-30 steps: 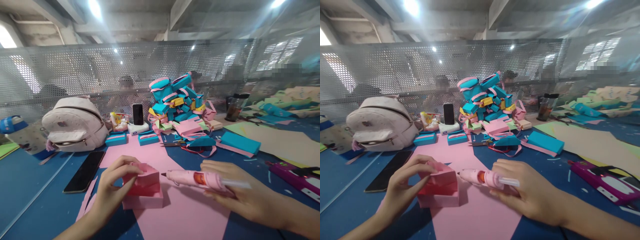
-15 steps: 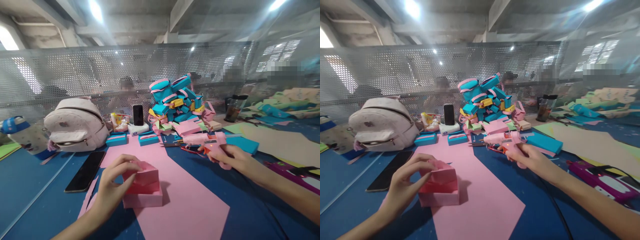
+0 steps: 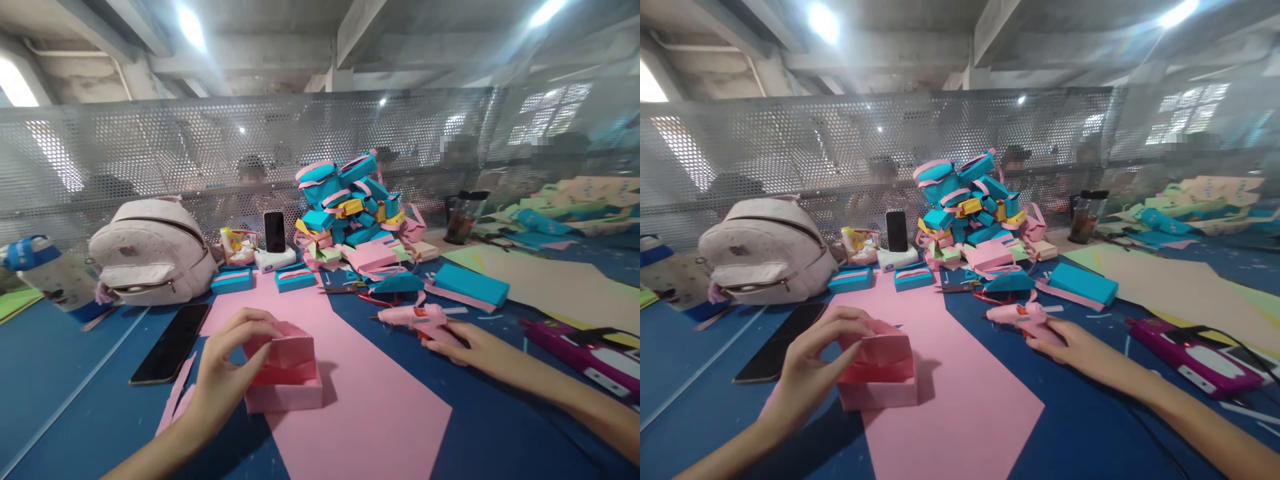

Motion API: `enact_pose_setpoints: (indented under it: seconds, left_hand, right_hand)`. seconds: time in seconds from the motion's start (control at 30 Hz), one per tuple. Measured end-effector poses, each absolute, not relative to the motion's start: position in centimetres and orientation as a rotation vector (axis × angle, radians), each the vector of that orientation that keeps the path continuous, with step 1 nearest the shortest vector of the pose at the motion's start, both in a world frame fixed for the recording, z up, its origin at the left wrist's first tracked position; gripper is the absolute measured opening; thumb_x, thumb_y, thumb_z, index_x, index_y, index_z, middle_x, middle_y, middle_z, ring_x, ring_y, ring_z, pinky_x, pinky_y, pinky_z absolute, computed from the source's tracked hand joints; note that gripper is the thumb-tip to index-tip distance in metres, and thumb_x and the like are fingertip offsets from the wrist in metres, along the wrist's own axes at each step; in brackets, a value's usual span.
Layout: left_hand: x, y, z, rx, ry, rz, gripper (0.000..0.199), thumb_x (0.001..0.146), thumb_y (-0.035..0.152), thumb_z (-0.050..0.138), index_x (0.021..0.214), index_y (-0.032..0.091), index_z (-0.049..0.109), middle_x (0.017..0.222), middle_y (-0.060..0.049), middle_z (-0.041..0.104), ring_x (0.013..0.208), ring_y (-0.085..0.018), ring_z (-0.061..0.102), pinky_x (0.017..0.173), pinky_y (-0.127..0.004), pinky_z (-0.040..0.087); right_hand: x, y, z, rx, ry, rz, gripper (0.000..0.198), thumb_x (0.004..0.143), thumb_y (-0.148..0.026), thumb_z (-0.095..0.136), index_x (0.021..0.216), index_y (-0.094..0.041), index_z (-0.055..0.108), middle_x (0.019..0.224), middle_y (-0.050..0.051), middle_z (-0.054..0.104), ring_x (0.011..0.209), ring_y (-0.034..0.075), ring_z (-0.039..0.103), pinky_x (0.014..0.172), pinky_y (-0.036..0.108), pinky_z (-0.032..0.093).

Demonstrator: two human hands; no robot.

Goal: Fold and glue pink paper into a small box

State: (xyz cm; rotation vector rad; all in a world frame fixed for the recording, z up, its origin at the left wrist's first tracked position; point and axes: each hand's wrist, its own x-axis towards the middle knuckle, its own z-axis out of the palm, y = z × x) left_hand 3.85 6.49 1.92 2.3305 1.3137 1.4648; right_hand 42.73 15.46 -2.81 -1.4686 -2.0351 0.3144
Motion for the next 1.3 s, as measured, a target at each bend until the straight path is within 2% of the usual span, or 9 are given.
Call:
enact_pose_setpoints:
  seconds: [0.1, 0.17, 0.23, 0.4, 0.5, 0.63, 0.83, 1.13, 1.3]
  left_hand:
    - [3.9, 6.5, 1.8, 2.333, 1.311, 1.481, 0.018, 0.085, 0.007, 0.06, 0.089, 0.023, 0.066, 0.094, -0.001, 0.067, 0.093, -0.014, 0.064, 0.08, -0.023, 0.051]
    - [4.1, 6.6, 1.7, 2.31, 1.347, 1.497, 0.015, 0.086, 0.01, 0.061, 0.091, 0.023, 0.064, 0.093, -0.001, 0.067, 0.092, -0.014, 0.064, 0.079, -0.024, 0.051]
    - [4.3, 6.6, 1.5, 2.257, 1.408, 1.519, 0.013, 0.086, 0.013, 0.063, 0.093, 0.023, 0.063, 0.092, -0.001, 0.067, 0.09, -0.014, 0.064, 0.077, -0.023, 0.051]
    - [4.9, 6.5, 1.4, 2.112, 1.468, 1.62, 0.019, 0.083, 0.018, 0.067, 0.099, 0.023, 0.059, 0.095, 0.0, 0.066, 0.087, -0.012, 0.065, 0.077, -0.022, 0.053]
    - [5.1, 6.5, 1.5, 2.11, 1.488, 1.583, 0.017, 0.082, 0.021, 0.068, 0.098, 0.022, 0.062, 0.095, -0.001, 0.067, 0.088, -0.014, 0.065, 0.078, -0.023, 0.053]
    - [5.3, 6.3, 1.6, 2.079, 1.516, 1.536, 0.01, 0.083, 0.024, 0.066, 0.092, 0.02, 0.066, 0.092, -0.002, 0.069, 0.089, -0.017, 0.065, 0.081, -0.027, 0.053]
    - [5.6, 6.3, 1.5, 1.879, 1.464, 1.621, 0.011, 0.08, 0.029, 0.069, 0.085, 0.019, 0.069, 0.086, -0.003, 0.07, 0.082, -0.017, 0.066, 0.076, -0.027, 0.053]
    - [6.4, 5.7, 1.7, 1.566, 1.317, 1.735, 0.018, 0.074, 0.03, 0.076, 0.083, 0.017, 0.067, 0.079, -0.001, 0.067, 0.069, -0.013, 0.062, 0.06, -0.02, 0.05]
    - [6.6, 5.0, 1.7, 1.677, 1.28, 1.753, 0.012, 0.076, 0.027, 0.073, 0.082, 0.017, 0.067, 0.081, -0.001, 0.065, 0.074, -0.014, 0.062, 0.068, -0.022, 0.054]
  right_hand:
    - [44.9, 14.5, -0.9, -1.504, -2.33, 0.303, 0.034, 0.077, -0.039, 0.072, 0.111, -0.037, 0.073, 0.119, 0.008, 0.071, 0.105, 0.032, 0.069, 0.082, 0.038, 0.056]
    - [45.4, 13.2, 1.1, -1.49, -2.361, 0.032, 0.021, 0.076, -0.045, 0.071, 0.094, -0.036, 0.076, 0.11, 0.01, 0.074, 0.097, 0.035, 0.07, 0.079, 0.044, 0.055]
    - [44.4, 11.3, 3.1, -1.36, -2.31, -0.044, 0.02, 0.084, -0.047, 0.062, 0.097, -0.036, 0.072, 0.109, 0.008, 0.073, 0.096, 0.032, 0.069, 0.078, 0.042, 0.054]
    - [37.5, 7.8, 6.0, -1.023, -2.507, 0.479, 0.022, 0.094, -0.033, 0.051, 0.075, -0.025, 0.057, 0.066, -0.002, 0.062, 0.056, 0.014, 0.055, 0.051, 0.025, 0.04]
    - [33.7, 8.4, 5.4, -0.871, -2.408, 0.607, 0.003, 0.089, -0.024, 0.059, 0.086, -0.022, 0.058, 0.081, -0.001, 0.066, 0.07, 0.013, 0.059, 0.063, 0.025, 0.043]
    - [29.8, 11.0, 2.4, -0.715, -2.174, 0.858, 0.031, 0.082, -0.024, 0.07, 0.11, -0.023, 0.057, 0.111, 0.004, 0.064, 0.099, 0.018, 0.06, 0.081, 0.029, 0.047]
    - [25.4, 13.3, -1.6, -0.628, -1.773, 1.38, 0.023, 0.078, -0.034, 0.074, 0.095, -0.02, 0.066, 0.097, 0.004, 0.068, 0.091, 0.018, 0.063, 0.079, 0.032, 0.048]
    - [24.3, 12.1, -0.4, -0.554, -1.439, 1.404, 0.024, 0.069, -0.037, 0.08, 0.081, -0.02, 0.068, 0.079, -0.002, 0.066, 0.074, 0.014, 0.06, 0.074, 0.028, 0.046]
    - [24.9, 11.3, 0.9, -0.507, -1.527, 1.209, 0.014, 0.075, -0.033, 0.075, 0.079, -0.02, 0.07, 0.079, 0.0, 0.067, 0.074, 0.015, 0.061, 0.072, 0.028, 0.046]
